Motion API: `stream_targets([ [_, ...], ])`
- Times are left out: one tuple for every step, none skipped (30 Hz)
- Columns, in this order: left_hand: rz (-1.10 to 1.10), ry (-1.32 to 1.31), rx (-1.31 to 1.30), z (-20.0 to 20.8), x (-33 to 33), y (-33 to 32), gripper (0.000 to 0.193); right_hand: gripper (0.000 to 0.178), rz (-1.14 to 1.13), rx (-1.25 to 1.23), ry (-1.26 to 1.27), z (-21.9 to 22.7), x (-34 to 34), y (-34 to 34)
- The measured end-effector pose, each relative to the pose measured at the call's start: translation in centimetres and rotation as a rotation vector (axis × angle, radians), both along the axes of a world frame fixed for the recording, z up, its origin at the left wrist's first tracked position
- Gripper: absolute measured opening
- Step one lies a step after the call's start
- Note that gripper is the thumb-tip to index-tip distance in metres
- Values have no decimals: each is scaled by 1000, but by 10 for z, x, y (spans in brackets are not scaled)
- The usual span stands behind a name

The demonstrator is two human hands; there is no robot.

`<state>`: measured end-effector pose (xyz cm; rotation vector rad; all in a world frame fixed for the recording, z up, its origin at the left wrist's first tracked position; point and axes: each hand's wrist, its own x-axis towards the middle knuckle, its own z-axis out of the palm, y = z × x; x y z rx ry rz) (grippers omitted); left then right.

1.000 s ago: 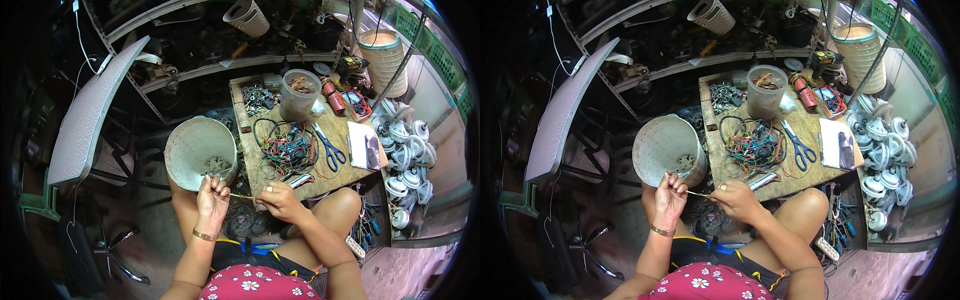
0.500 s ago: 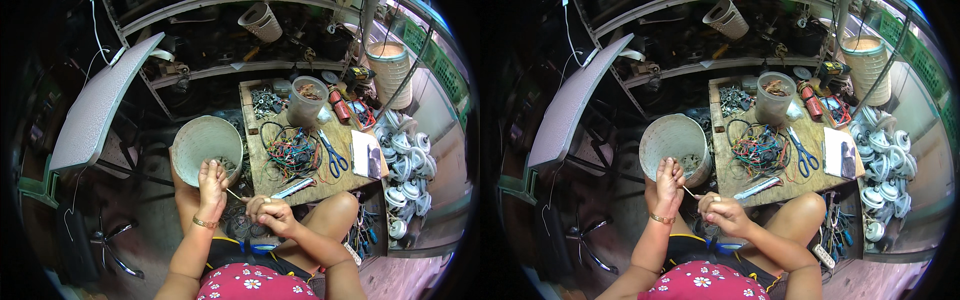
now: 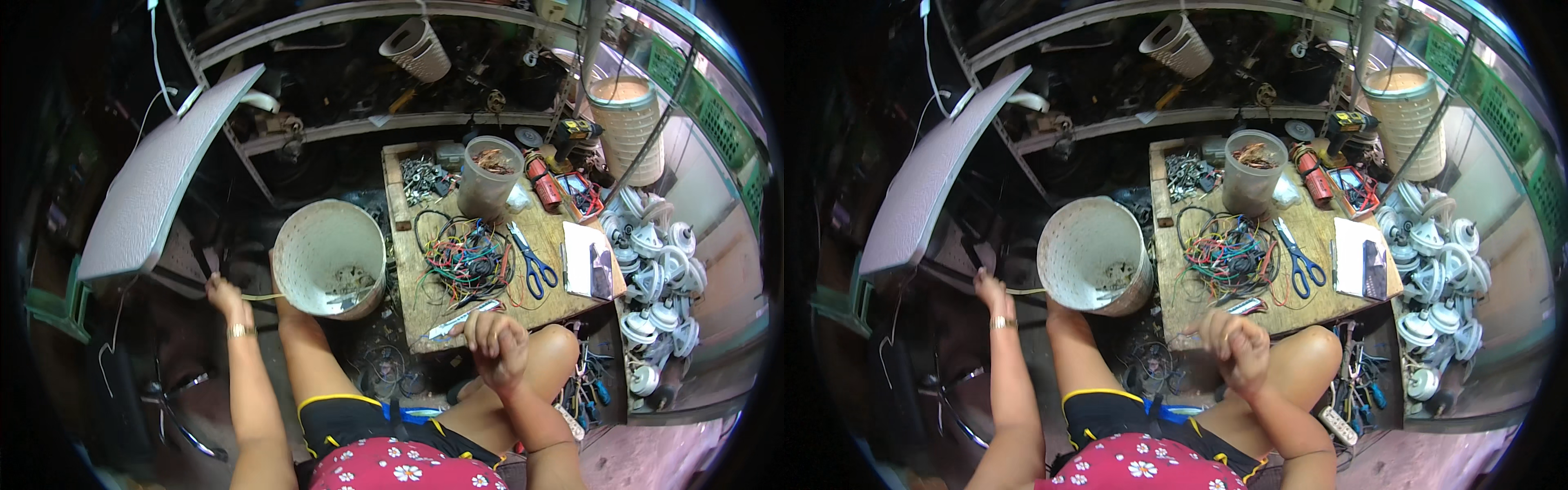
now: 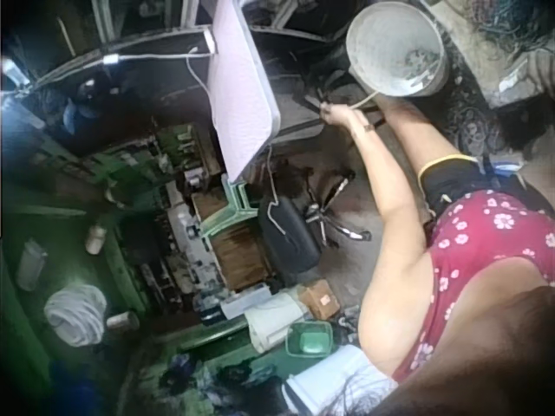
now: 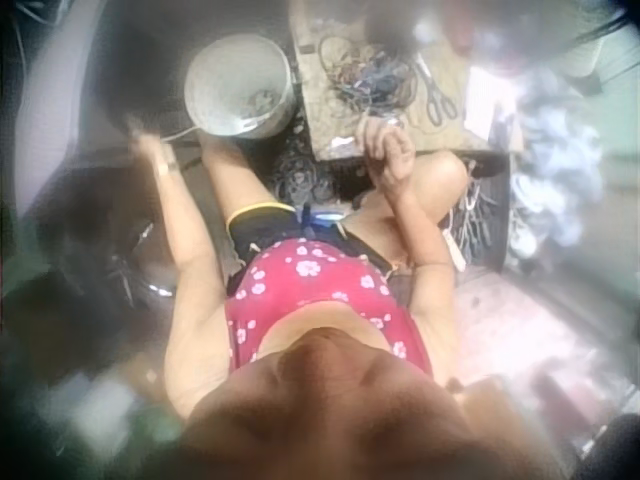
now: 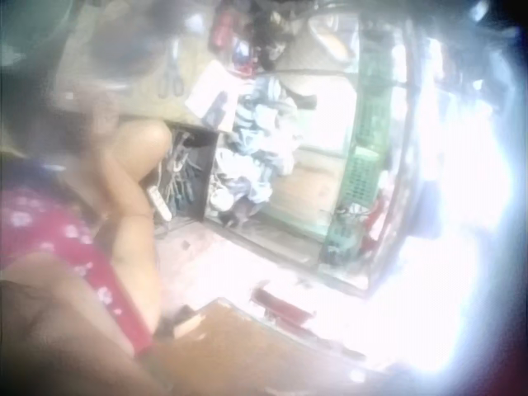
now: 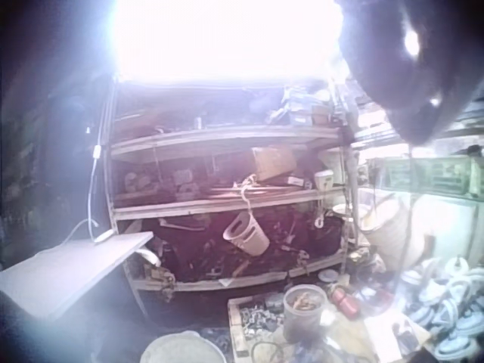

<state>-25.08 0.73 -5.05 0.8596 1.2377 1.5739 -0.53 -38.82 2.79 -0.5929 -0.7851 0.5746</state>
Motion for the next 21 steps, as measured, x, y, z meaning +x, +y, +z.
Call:
stream_targets([
  [-167, 95, 56, 9, 16, -15, 18, 37, 37, -49, 167, -8, 11, 6],
  [-330, 200, 95, 17, 35, -50, 18, 37, 80, -107, 349, -20, 21, 11],
  [-597, 260, 96, 23, 52, -88, 20, 34, 149, -151, 595, -27, 26, 14],
  [-754, 331, 139, 23, 63, -119, 23, 33, 216, -129, 692, -35, 29, 17],
  [-946, 606, 367, 4, 58, -132, 24, 33, 285, -97, 734, -31, 28, 20],
  [-1171, 704, 260, 3, 64, -161, 22, 33, 333, -70, 771, -30, 30, 21],
  [-1331, 814, 337, 8, 71, -179, 20, 33, 356, -43, 792, -29, 32, 22],
  [-1492, 924, 412, 11, 78, -195, 20, 32, 377, -20, 816, -32, 34, 24],
  [-1469, 954, 575, 12, 88, -209, 22, 32, 398, 3, 840, -33, 35, 23],
  [-1434, 987, 736, 14, 98, -221, 25, 32, 390, -9, 839, -32, 32, 24],
  [-1380, 1004, 691, 25, 106, -234, 35, 32, 387, -16, 841, -29, 28, 25],
  [-1381, 887, 708, 21, 114, -240, 47, 32, 384, -23, 843, -29, 25, 25],
  [-1448, 685, 595, 21, 122, -247, 48, 32, 403, -2, 806, -32, 23, 26],
  [-1496, 486, 477, 21, 127, -254, 50, 32, 380, -27, 742, -32, 21, 28],
  [-1590, 230, 201, 13, 130, -264, 49, 31, 357, -53, 678, -32, 18, 30],
  [-1589, 133, 166, 20, 137, -277, 42, 31, 327, -84, 611, -32, 18, 28],
  [-1578, 96, 57, 23, 141, -283, 35, 30, 240, -119, 509, -31, 19, 26],
  [-1563, 60, -52, 23, 144, -285, 29, 29, 154, -155, 406, -29, 19, 24],
  [-1539, -126, -95, 17, 145, -282, 24, 28, 74, -184, 303, -26, 19, 22],
  [-1507, -311, -139, 13, 146, -279, 20, 28, -5, -212, 199, -25, 18, 21],
  [-1459, -471, -254, 9, 143, -278, 20, 29, -111, -212, 64, -38, 23, 19],
])
